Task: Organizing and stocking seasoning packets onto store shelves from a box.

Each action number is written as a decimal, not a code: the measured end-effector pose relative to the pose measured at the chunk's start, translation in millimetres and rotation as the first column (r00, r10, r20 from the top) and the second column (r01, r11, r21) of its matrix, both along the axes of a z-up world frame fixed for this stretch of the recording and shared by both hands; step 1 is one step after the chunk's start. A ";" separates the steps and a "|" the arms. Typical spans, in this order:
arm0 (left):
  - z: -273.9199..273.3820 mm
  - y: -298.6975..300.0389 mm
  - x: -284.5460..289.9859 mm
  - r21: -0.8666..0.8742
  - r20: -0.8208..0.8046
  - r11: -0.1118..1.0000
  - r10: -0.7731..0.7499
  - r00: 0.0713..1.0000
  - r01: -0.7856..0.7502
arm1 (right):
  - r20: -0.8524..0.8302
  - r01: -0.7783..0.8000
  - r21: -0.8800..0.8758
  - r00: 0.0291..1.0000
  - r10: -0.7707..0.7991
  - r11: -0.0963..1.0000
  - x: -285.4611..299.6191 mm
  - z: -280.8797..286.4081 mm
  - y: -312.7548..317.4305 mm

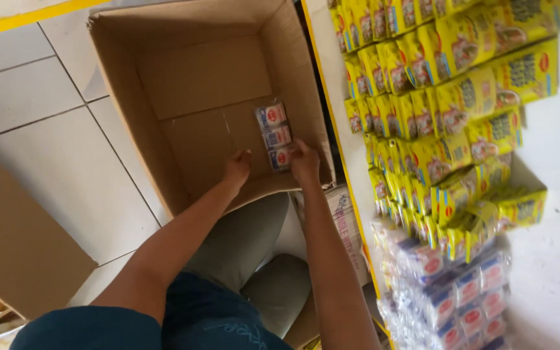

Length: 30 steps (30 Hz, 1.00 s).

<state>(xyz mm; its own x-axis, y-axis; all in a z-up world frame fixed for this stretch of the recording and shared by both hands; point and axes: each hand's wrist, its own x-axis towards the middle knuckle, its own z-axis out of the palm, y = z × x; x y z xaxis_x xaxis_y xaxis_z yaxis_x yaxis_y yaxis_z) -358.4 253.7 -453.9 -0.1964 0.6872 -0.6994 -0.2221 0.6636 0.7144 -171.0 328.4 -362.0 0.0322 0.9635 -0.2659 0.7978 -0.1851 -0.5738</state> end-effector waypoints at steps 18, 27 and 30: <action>-250.6 53.0 117.5 0.117 0.371 0.950 0.229 0.900 -0.290 | -0.081 0.163 -0.584 0.963 -0.257 0.795 -11.2 -66.8 73.3; -217.3 48.9 96.8 0.132 0.067 0.976 0.167 0.984 -0.175 | -0.232 0.026 -0.472 0.961 -0.152 0.881 24.8 -178.0 53.6; -189.3 53.3 79.6 0.028 0.072 0.975 0.217 0.974 -0.219 | -0.490 -0.091 -0.554 0.839 -0.236 0.828 46.7 -254.6 37.0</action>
<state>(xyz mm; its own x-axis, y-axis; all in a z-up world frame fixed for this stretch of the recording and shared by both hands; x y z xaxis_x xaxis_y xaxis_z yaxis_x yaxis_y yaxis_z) -278.8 307.0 -643.2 -0.2972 0.6574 -0.6925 -0.4072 0.5687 0.7146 -124.3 365.4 -616.6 -0.2035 0.6543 -0.7283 0.3785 -0.6335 -0.6749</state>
